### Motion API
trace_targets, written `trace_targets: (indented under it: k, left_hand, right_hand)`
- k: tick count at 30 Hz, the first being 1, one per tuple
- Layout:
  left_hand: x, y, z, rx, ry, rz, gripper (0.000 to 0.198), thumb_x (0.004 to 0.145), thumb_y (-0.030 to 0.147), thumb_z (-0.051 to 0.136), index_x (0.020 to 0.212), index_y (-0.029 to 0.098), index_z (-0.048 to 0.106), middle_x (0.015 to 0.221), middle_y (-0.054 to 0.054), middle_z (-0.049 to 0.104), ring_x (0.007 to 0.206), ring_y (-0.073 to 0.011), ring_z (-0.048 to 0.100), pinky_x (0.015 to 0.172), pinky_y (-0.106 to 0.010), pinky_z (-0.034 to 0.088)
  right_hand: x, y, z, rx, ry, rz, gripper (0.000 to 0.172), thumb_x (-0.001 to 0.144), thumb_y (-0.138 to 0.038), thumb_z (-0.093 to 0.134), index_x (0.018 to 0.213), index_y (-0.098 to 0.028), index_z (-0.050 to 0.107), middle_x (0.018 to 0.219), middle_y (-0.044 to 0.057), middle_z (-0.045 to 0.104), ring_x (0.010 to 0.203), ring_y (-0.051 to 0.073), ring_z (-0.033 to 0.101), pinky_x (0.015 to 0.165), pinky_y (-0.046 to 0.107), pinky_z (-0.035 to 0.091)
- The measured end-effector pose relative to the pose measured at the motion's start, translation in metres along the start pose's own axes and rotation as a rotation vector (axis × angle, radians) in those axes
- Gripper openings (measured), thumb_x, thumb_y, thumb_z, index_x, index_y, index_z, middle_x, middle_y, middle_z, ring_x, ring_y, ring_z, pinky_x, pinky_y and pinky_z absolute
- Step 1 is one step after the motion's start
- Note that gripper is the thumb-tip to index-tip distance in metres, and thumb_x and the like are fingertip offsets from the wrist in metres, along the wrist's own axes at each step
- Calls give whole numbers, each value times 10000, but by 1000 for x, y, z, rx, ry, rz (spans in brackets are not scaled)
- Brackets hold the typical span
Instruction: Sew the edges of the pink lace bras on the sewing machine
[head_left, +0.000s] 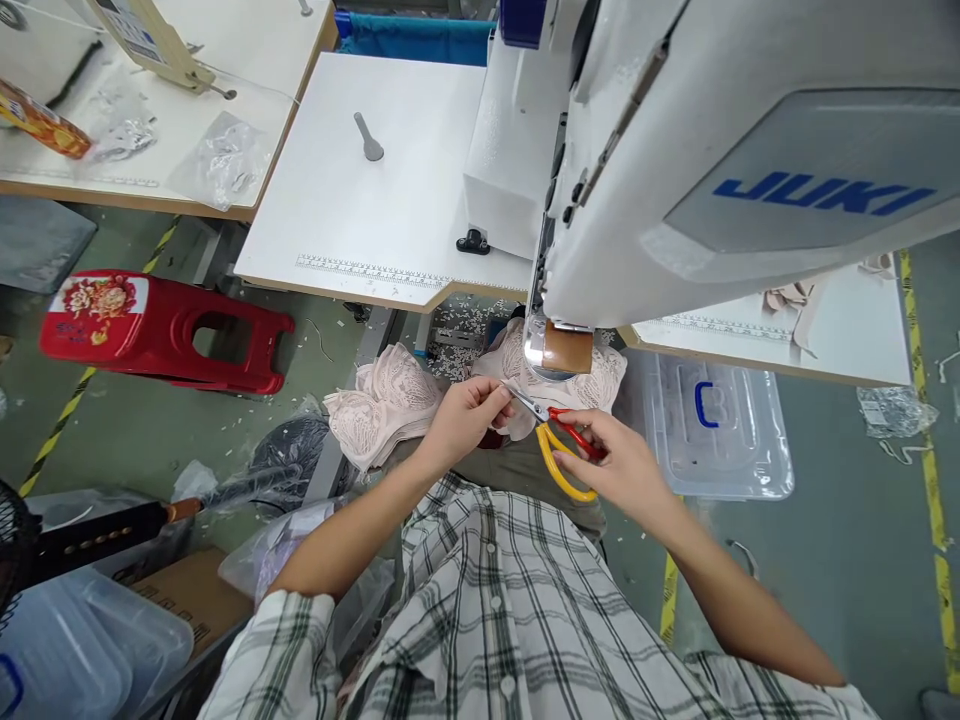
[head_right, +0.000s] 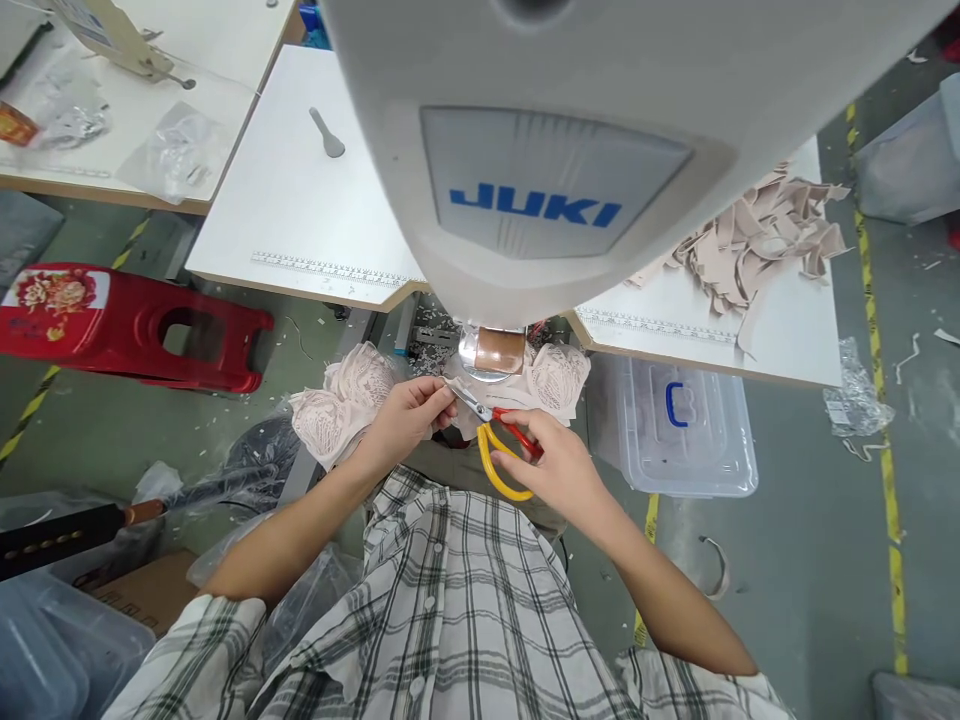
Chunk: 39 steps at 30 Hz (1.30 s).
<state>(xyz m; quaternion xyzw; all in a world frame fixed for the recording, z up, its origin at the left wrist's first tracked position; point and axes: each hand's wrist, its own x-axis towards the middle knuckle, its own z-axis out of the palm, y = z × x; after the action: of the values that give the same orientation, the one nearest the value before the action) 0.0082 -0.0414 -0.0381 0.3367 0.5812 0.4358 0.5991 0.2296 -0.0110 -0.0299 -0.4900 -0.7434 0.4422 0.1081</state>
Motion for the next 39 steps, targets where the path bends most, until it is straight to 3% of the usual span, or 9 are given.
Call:
trace_targets:
  k: [7, 12, 16, 19, 21, 25, 31, 35, 39]
  left_hand:
    - [-2, -1, 3, -96, 68, 15, 406, 790, 537, 684, 681, 155, 601, 598, 28, 540, 549, -78, 466, 547, -211, 394]
    - [-1, 0, 7, -278, 32, -42, 419, 732, 542, 733, 685, 148, 599, 530, 66, 453, 479, -49, 369, 482, -190, 312]
    - [-2, 8, 7, -287, -68, -122, 408, 740, 538, 718, 768, 142, 622, 571, 52, 495, 453, -48, 390, 421, -182, 269]
    - [-3, 18, 5, -255, -217, -207, 338, 789, 486, 658, 784, 153, 601, 593, 29, 548, 419, -56, 408, 382, -186, 259]
    - [-3, 27, 6, -197, -342, -265, 272, 807, 422, 615, 764, 154, 593, 593, 13, 577, 405, -61, 428, 380, -190, 288]
    - [-4, 36, 8, 100, -575, -307, 216, 877, 319, 492, 754, 167, 585, 629, -9, 626, 440, -85, 494, 446, -208, 382]
    - [-13, -15, 13, 346, 67, 214, 373, 882, 446, 597, 1104, 147, 625, 876, -82, 681, 796, -193, 634, 701, -304, 500]
    - [-24, -57, 44, -199, -427, -51, 925, 807, 771, 553, 1519, 235, 303, 1054, -102, 701, 913, -245, 702, 801, -371, 536]
    - [-41, -60, 65, -408, -317, 143, 1062, 716, 958, 353, 1561, 345, 159, 1526, -154, 420, 1300, -339, 546, 958, -466, 511]
  right_hand:
    - [-16, 9, -4, 84, 61, 75, 352, 823, -456, 656, 1102, -254, 728, 857, 51, 713, 616, 171, 598, 597, 331, 524]
    - [-5, 25, -55, -162, 165, 142, 385, 818, -514, 658, 1095, -255, 726, 800, 61, 692, 617, 209, 609, 531, 337, 480]
    - [31, 25, -105, -560, 422, 97, 362, 876, -394, 602, 1146, -175, 702, 1016, 160, 712, 873, 321, 665, 698, 442, 511]
    - [38, 16, -100, -680, 619, -144, 360, 924, -384, 569, 1173, -139, 659, 1137, 214, 683, 1048, 347, 640, 852, 480, 514]
    - [32, 7, -73, -633, 560, -404, 366, 939, -460, 568, 1155, -173, 641, 1055, 171, 707, 974, 303, 667, 808, 437, 546]
    - [20, 1, -20, -539, 60, -726, 289, 1023, -307, 400, 1126, -208, 651, 1013, 97, 740, 902, 212, 696, 712, 320, 555]
    - [28, 14, -30, 31, 283, -63, 303, 896, -493, 569, 787, -215, 618, 653, 23, 651, 574, 161, 590, 533, 272, 453]
    - [22, -1, -22, 834, 199, 280, 365, 698, -561, 680, 773, -224, 563, 655, 4, 620, 566, 152, 562, 522, 272, 489]
    - [4, -28, -9, 1078, -28, 346, 354, 718, -530, 661, 870, -215, 604, 786, 41, 666, 652, 173, 616, 578, 295, 536]
